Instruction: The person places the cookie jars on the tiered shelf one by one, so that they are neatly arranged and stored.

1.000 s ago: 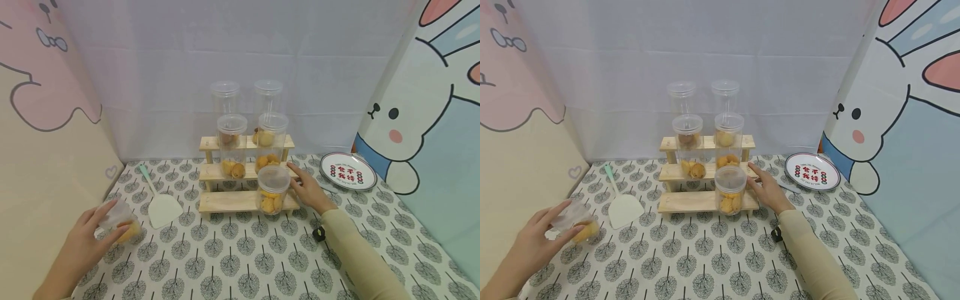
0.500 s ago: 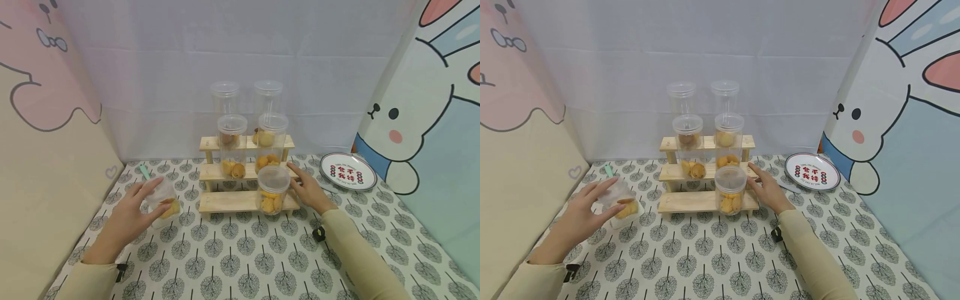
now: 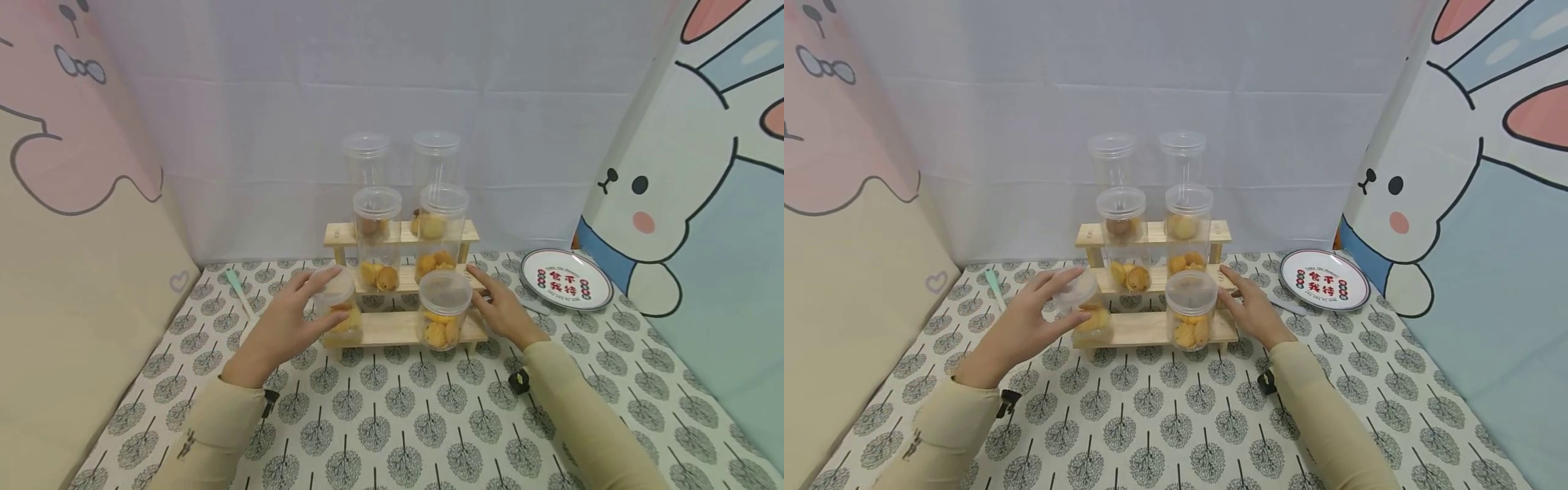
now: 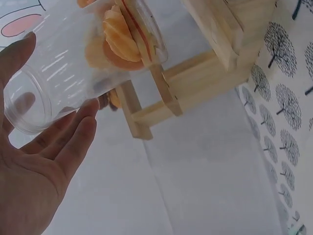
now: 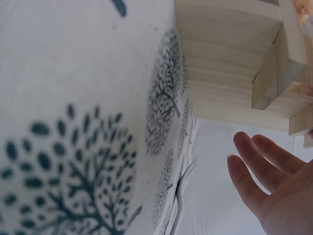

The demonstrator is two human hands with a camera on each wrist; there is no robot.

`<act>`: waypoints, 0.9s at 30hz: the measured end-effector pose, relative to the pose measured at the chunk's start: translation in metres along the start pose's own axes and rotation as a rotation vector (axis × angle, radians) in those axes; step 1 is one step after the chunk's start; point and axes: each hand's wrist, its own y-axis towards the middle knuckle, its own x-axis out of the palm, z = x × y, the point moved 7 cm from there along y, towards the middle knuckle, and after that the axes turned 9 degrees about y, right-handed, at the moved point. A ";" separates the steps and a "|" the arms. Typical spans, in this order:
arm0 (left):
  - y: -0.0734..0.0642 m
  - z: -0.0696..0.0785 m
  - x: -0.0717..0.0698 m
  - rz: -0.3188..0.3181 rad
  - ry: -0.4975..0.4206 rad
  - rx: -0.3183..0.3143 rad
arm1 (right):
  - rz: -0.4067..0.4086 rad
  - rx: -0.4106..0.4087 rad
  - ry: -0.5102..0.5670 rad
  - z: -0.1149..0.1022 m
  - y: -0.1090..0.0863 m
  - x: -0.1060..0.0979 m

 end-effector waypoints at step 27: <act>0.025 0.036 0.060 -0.077 -0.030 0.002 | 0.004 -0.030 0.013 -0.001 0.001 0.001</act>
